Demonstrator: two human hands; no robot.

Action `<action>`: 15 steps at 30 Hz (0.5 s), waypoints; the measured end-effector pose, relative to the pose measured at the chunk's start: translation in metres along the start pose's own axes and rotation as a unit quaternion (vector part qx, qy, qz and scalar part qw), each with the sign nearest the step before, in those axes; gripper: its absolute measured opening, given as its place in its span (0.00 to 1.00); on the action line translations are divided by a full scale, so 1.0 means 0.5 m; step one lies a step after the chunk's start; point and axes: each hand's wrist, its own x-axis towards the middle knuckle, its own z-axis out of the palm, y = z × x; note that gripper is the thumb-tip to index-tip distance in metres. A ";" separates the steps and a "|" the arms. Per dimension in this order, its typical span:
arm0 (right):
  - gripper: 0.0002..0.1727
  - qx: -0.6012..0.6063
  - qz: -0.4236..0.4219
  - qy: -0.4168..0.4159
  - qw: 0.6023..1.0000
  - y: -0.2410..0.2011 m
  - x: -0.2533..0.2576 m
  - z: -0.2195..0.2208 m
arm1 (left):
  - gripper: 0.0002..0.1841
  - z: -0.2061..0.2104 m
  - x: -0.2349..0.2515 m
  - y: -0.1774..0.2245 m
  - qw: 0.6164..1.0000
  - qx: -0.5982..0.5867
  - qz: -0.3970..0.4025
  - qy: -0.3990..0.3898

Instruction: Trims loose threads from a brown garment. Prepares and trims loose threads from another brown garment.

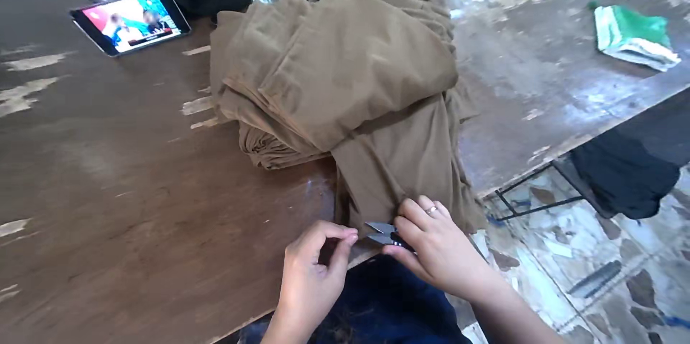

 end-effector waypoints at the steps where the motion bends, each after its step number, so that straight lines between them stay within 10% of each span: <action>1: 0.34 -0.014 0.001 0.001 1.000 -0.003 0.002 0.002 | 0.03 0.000 0.000 0.001 1.000 -0.004 -0.001 0.001; 15: 0.33 0.017 0.026 0.003 1.000 -0.008 0.012 0.006 | 0.03 -0.033 -0.003 0.000 0.993 -0.077 0.011 -0.088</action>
